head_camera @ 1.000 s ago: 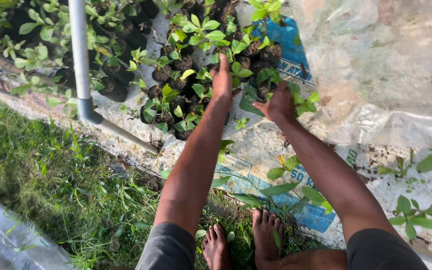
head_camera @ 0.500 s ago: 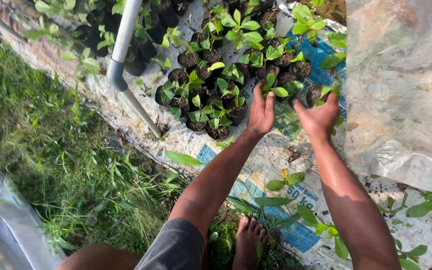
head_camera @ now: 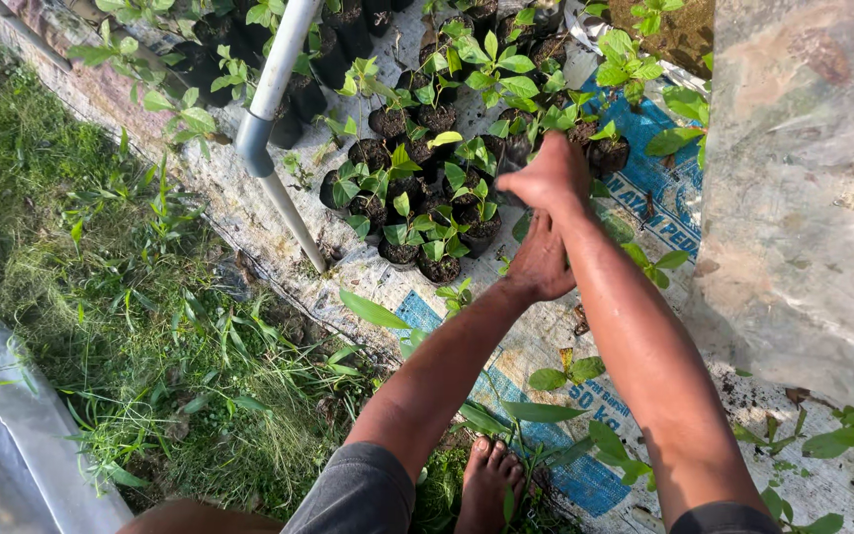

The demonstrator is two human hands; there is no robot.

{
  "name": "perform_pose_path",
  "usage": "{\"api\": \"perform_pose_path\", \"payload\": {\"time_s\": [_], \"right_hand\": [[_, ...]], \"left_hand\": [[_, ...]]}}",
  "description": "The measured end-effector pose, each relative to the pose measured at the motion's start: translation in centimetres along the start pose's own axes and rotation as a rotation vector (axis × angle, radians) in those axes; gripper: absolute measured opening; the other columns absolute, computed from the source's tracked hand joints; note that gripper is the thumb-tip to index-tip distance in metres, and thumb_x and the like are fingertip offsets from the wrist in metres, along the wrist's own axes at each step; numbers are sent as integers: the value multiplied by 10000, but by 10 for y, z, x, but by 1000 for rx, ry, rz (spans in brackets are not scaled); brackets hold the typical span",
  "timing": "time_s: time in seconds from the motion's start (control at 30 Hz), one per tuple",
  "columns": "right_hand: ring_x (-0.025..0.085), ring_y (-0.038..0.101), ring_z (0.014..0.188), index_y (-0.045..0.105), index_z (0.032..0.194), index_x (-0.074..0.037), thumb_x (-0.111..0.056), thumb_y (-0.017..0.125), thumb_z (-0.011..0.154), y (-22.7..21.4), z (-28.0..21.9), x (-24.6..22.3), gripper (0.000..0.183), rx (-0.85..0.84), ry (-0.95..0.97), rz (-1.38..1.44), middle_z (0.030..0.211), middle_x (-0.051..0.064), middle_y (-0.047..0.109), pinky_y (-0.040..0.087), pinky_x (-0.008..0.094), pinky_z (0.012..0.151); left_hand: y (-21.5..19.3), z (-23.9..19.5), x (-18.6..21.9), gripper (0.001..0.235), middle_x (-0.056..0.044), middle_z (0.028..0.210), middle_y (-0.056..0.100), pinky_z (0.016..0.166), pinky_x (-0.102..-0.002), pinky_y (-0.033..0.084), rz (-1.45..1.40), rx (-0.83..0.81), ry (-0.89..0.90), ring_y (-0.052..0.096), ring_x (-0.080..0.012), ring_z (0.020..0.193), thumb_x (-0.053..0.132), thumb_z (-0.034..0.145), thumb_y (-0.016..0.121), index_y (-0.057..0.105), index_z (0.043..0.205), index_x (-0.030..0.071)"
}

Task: The person walks through a greenhouse, lifts a plastic sheet, and uproots small seedlings from the soil. They gather the seedlings by hand and place them into a designated area on a raised bed.

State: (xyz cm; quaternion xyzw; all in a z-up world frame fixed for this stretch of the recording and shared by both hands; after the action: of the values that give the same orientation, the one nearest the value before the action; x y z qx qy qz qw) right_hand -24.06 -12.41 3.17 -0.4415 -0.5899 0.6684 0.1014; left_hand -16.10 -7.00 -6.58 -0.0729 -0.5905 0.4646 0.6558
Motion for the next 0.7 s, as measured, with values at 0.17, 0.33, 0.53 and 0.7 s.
{"api": "perform_pose_path", "payload": {"time_s": [0.17,0.33,0.53,0.7], "right_hand": [[326,742,971,626,1202,6,-273,909,670,27,-3,4,664,-165,113,-162,1093,186,732,611,419,865],[328,733,1040,666,1185,22,-288,909,704,42,3,7,622,-207,116,-134,1156,207,736,589,393,937],[358,714,1093,647,1194,37,-244,882,696,80,24,34,618,-162,101,-64,1195,240,707,581,393,958],[386,642,1164,638,1226,45,-296,895,730,82,41,41,654,-203,-31,-189,1276,260,636,528,422,991]], "left_hand": [[0,-3,6,929,-315,1549,347,1235,-577,225,-65,-73,53,283,-493,1474,439,821,755,310,1509,1],[-10,1,11,943,-303,1577,332,1253,-573,224,-71,-79,102,262,-482,1498,410,803,765,308,1535,30],[-6,-2,7,966,-288,1612,313,1274,-567,224,-82,-75,126,237,-469,1526,375,782,778,307,1566,65],[-6,-7,-2,991,-276,1640,298,1292,-562,223,-104,6,135,216,-458,1550,346,764,789,306,1591,95]]}}
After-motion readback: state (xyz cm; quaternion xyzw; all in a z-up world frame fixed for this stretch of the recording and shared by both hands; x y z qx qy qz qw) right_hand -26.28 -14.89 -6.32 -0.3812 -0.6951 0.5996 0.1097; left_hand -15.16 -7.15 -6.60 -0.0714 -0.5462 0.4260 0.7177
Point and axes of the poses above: each hand's wrist, its own z-axis towards the middle knuckle, its own y-axis out of the palm, x = y × z, the point moved 3 cm from there along z, towards the middle knuckle
